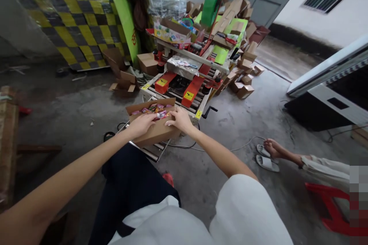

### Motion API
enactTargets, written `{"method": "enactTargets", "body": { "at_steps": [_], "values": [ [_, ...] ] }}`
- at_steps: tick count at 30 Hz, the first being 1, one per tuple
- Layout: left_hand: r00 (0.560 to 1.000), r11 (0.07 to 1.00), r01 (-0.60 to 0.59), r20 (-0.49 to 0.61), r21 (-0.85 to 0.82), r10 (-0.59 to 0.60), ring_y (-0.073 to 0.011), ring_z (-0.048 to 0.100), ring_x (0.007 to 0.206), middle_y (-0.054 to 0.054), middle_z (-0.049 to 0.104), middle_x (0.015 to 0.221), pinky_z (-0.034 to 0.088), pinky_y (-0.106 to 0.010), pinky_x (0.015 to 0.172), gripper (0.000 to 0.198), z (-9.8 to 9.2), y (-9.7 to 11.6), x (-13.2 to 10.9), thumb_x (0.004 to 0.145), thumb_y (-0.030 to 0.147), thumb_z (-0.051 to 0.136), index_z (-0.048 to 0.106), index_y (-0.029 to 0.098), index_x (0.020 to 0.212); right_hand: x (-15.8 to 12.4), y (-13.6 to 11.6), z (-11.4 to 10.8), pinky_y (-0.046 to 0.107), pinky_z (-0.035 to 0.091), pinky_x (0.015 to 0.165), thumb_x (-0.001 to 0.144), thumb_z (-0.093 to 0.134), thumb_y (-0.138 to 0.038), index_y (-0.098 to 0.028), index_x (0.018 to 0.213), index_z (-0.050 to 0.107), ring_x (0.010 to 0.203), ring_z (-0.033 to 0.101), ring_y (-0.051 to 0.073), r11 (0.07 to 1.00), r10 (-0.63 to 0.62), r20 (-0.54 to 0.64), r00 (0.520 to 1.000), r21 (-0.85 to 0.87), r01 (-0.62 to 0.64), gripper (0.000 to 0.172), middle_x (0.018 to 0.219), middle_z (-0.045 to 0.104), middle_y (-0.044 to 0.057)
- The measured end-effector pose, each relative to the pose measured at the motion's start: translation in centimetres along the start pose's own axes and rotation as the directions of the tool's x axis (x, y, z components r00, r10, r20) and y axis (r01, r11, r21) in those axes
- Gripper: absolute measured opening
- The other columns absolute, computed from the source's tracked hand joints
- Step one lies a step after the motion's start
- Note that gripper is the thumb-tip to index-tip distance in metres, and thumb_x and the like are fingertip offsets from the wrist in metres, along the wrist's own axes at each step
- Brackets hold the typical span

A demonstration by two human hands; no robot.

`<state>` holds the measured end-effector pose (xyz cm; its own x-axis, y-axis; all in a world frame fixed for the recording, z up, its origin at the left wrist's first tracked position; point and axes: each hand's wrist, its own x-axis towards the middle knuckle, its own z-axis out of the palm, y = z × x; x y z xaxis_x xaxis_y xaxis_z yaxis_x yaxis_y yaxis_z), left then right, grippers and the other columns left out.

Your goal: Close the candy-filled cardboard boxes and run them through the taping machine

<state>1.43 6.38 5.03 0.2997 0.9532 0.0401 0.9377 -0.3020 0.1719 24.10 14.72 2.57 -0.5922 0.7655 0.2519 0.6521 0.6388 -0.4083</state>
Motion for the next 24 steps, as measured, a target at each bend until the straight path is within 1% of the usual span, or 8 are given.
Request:
{"method": "enactTargets", "body": {
  "at_steps": [2, 4, 6, 10, 16, 20, 22, 24],
  "values": [
    [0.995, 0.995, -0.013, -0.099, 0.094, 0.022, -0.0248, 0.054, 0.138, -0.014, 0.059, 0.147, 0.043, -0.04, 0.115, 0.046, 0.5, 0.9, -0.9, 0.1, 0.019, 0.042, 0.056, 0.017, 0.144, -1.4, -0.6, 1.0, 0.041, 0.048, 0.097, 0.083, 0.081, -0.034, -0.015, 0.136, 0.063, 0.113, 0.059, 0.03, 0.997, -0.052, -0.182, 0.982, 0.038, 0.06, 0.058, 0.123, 0.065, 0.017],
    [0.978, 0.985, -0.051, -0.193, 0.167, 0.083, -0.0237, 0.049, 0.143, -0.015, 0.053, 0.153, 0.042, -0.041, 0.117, 0.049, 0.7, 1.4, -1.7, 0.1, 0.015, 0.039, 0.054, 0.018, 0.147, -2.2, -1.0, 1.9, 0.043, 0.047, 0.106, 0.09, 0.072, -0.025, -0.014, 0.137, 0.061, 0.121, 0.058, 0.029, 0.988, -0.097, -0.203, 0.974, 0.096, 0.118, 0.05, 0.126, 0.064, 0.018],
    [0.959, 0.97, -0.106, -0.235, 0.217, 0.157, -0.0233, 0.045, 0.147, -0.013, 0.05, 0.156, 0.038, -0.044, 0.121, 0.05, 1.0, 1.6, -2.2, 0.1, 0.013, 0.037, 0.056, 0.019, 0.146, -2.3, -0.9, 2.2, 0.041, 0.047, 0.108, 0.095, 0.062, -0.019, -0.016, 0.131, 0.065, 0.122, 0.059, 0.026, 0.974, -0.16, -0.112, 0.981, 0.142, 0.175, 0.036, 0.126, 0.066, 0.016],
    [0.953, 0.956, -0.181, -0.199, 0.229, 0.229, -0.0265, 0.043, 0.148, -0.015, 0.051, 0.155, 0.031, -0.047, 0.126, 0.047, 1.7, 2.0, -2.6, 0.103, 0.029, 0.043, 0.054, 0.013, 0.146, -0.7, -0.2, 0.9, 0.037, 0.048, 0.108, 0.101, 0.053, -0.021, -0.017, 0.136, 0.065, 0.126, 0.06, 0.023, 0.947, -0.294, 0.082, 0.952, 0.163, 0.279, 0.038, 0.135, 0.065, 0.014],
    [0.988, 0.971, -0.056, -0.128, 0.234, 0.088, -0.0436, 0.043, 0.144, -0.033, 0.044, 0.153, 0.032, -0.053, 0.123, 0.095, 2.8, 3.8, -2.7, 0.081, 0.055, 0.075, 0.044, -0.007, 0.147, 3.5, -1.5, -0.6, 0.041, 0.043, 0.109, 0.105, 0.045, -0.025, -0.012, 0.107, 0.077, 0.11, 0.061, 0.024, 0.892, -0.426, 0.365, 0.828, 0.016, 0.452, 0.035, 0.11, 0.076, 0.014],
    [0.998, 0.965, 0.001, -0.056, 0.261, 0.014, -0.0433, 0.047, 0.139, -0.034, 0.046, 0.149, 0.033, -0.049, 0.121, 0.086, 2.7, 4.5, -2.5, 0.084, 0.045, 0.073, 0.044, -0.009, 0.144, 4.3, -2.5, -1.1, 0.039, 0.044, 0.101, 0.1, 0.052, -0.024, -0.012, 0.086, 0.08, 0.101, 0.06, 0.025, 0.89, -0.383, 0.41, 0.828, -0.078, 0.45, 0.034, 0.09, 0.076, 0.014],
    [1.0, 0.967, 0.001, -0.022, 0.255, 0.005, -0.0428, 0.049, 0.137, -0.034, 0.049, 0.147, 0.036, -0.049, 0.119, 0.084, 2.4, 4.6, -2.2, 0.085, 0.045, 0.071, 0.044, -0.009, 0.143, 4.0, -2.8, -2.3, 0.035, 0.045, 0.097, 0.096, 0.057, -0.022, -0.016, 0.088, 0.081, 0.098, 0.063, 0.024, 0.884, -0.417, 0.409, 0.811, -0.026, 0.467, 0.026, 0.088, 0.076, 0.011],
    [1.0, 0.972, -0.001, 0.004, 0.234, 0.0, -0.0412, 0.053, 0.132, -0.032, 0.053, 0.143, 0.04, -0.048, 0.115, 0.083, 1.9, 4.5, -1.7, 0.084, 0.047, 0.071, 0.045, -0.005, 0.143, 4.4, -3.1, -4.1, 0.032, 0.046, 0.091, 0.097, 0.056, -0.024, -0.019, 0.1, 0.081, 0.096, 0.066, 0.023, 0.907, -0.412, 0.309, 0.857, 0.042, 0.42, 0.025, 0.094, 0.077, 0.008]
  ]
}}
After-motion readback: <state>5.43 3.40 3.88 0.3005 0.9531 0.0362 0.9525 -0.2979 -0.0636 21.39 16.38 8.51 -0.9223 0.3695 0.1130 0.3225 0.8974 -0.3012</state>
